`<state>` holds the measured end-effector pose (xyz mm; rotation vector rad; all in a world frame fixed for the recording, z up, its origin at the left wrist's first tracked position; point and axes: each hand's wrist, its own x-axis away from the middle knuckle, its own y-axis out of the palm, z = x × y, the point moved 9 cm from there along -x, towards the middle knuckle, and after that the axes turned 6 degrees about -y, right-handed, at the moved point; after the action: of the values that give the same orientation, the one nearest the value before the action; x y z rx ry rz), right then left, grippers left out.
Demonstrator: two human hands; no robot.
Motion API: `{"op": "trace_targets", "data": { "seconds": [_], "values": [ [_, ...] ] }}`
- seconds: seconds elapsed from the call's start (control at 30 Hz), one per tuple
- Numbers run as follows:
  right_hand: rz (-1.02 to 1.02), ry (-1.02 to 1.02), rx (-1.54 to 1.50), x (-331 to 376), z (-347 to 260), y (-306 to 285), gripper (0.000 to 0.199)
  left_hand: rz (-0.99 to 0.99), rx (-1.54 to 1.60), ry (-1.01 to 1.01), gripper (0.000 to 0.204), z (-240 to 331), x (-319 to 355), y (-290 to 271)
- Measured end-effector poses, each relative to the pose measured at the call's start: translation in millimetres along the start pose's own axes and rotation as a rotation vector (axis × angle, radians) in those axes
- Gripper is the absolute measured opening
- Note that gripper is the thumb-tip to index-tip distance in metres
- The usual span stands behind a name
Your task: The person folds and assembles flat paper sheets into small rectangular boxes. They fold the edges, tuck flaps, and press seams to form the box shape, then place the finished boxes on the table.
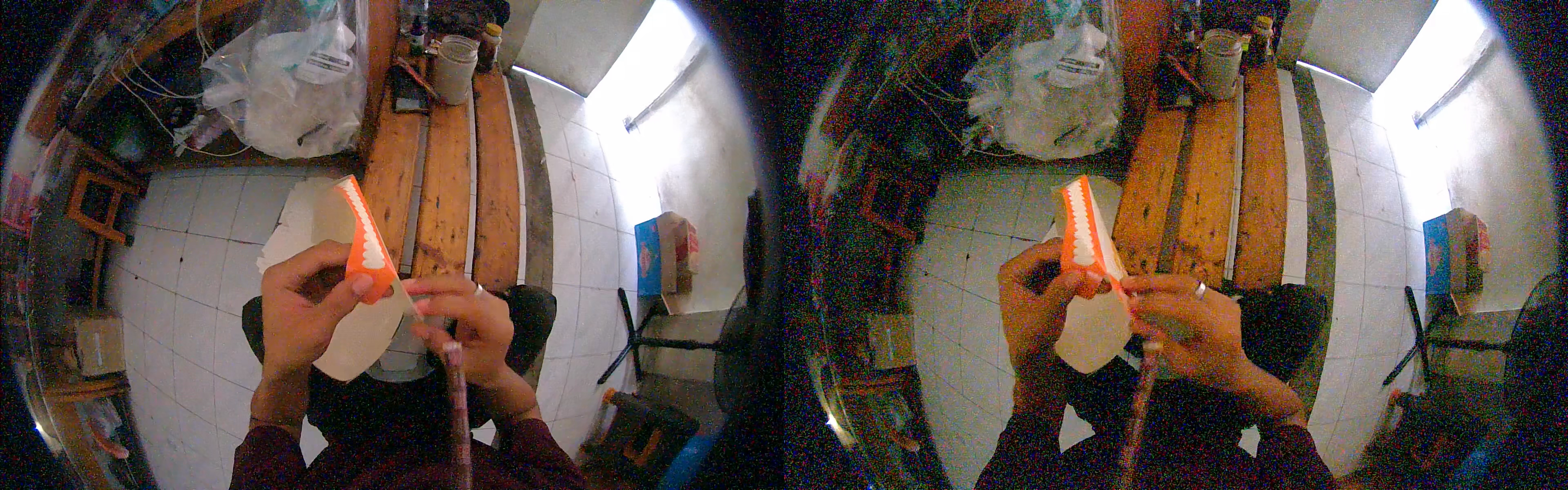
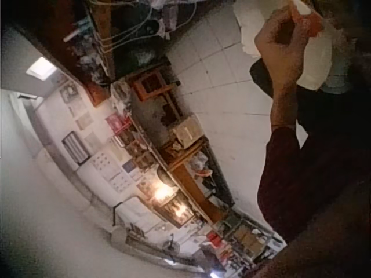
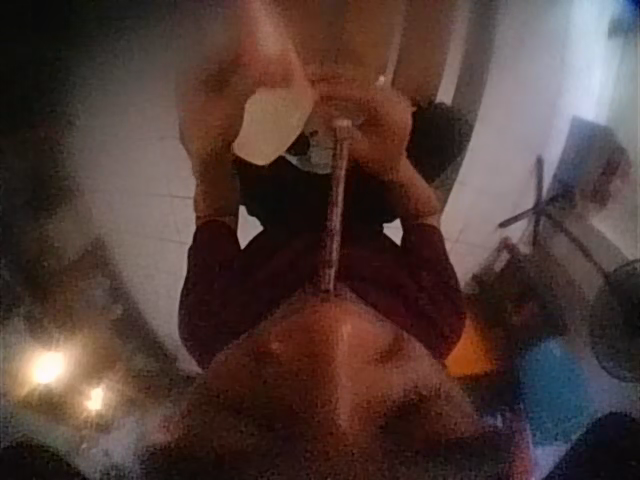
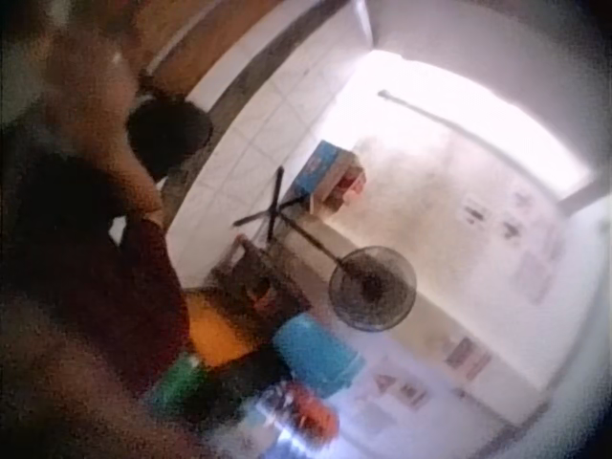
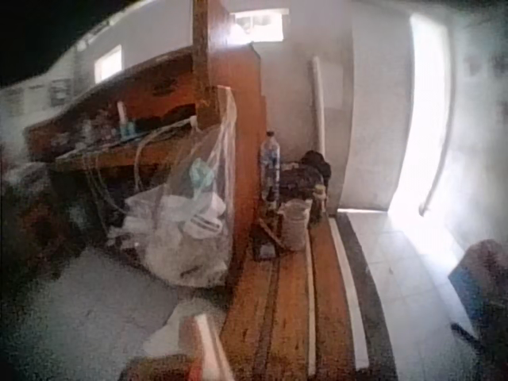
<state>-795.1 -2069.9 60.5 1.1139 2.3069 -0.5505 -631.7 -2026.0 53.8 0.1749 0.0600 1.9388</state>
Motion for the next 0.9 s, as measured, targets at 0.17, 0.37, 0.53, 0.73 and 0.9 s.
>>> {"op": "trace_targets", "data": {
  "seconds": [0.17, 0.37, 0.53, 0.73, 0.9],
  "values": [
    [0.070, 0.240, -0.110, 12.6, 31.5, -16.3, 0.013, 0.033, -0.187, 0.092, 0.018, -7.7, -0.7, 10.6],
    [0.246, 0.321, -0.196, 18.6, 36.5, -35.2, 0.010, 0.043, -0.407, 0.339, 0.022, -1.0, 3.4, 26.2],
    [0.330, 0.240, -0.046, 14.8, 26.8, -36.6, 0.012, 0.171, -0.369, 0.408, 0.023, -12.7, 4.2, 27.2],
    [0.255, -0.062, 0.379, 8.6, -0.2, -29.3, 0.016, 0.188, -0.437, 0.402, 0.023, -11.4, 3.4, 36.8],
    [0.278, -0.097, 0.452, 6.4, -3.4, -24.7, 0.018, 0.158, -0.414, 0.426, 0.025, -12.0, 3.5, 38.6]
  ]
}}
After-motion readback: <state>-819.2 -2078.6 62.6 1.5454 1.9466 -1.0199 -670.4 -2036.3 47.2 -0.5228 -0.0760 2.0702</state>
